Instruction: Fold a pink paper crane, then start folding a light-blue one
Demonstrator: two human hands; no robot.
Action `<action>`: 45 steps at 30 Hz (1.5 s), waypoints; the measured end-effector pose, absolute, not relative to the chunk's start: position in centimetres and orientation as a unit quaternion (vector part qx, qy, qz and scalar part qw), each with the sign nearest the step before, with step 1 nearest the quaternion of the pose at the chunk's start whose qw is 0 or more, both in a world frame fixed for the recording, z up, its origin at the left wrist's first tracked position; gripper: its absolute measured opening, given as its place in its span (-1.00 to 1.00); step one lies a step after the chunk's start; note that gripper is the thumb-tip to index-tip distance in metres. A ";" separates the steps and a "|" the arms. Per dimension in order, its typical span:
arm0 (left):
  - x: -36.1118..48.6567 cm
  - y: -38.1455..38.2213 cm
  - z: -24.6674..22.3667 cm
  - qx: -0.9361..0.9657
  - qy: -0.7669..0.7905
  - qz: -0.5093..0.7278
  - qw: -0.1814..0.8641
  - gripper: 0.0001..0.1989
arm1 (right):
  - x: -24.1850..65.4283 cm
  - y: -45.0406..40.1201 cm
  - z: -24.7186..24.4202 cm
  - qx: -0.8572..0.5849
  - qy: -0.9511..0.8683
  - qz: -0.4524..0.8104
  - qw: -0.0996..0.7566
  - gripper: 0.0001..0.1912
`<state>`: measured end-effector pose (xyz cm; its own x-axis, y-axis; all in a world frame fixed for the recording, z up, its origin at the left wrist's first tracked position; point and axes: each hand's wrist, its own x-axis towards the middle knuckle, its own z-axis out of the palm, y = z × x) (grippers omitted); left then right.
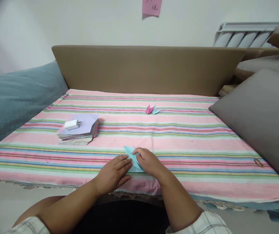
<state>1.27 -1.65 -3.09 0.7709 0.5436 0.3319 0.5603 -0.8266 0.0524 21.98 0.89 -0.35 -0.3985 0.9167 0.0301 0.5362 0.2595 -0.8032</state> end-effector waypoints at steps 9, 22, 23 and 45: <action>1.5 -1.7 -3.4 -0.933 -0.296 -0.201 0.048 -0.70 | 22.0 1.0 -0.7 -0.489 -0.751 0.366 0.251 -0.73; 1.7 -1.7 -3.2 -0.929 -0.293 -0.220 0.058 -0.71 | 22.0 1.0 -0.9 -0.492 -0.752 0.358 0.254 -0.72; 1.7 -1.7 -3.2 -0.928 -0.294 -0.221 0.058 -0.71 | 22.0 0.9 -0.9 -0.493 -0.752 0.357 0.252 -0.71; 2.5 -2.5 -3.3 -0.931 -0.315 -0.173 0.070 -0.64 | 22.1 1.0 -0.7 -0.486 -0.758 0.355 0.250 -0.70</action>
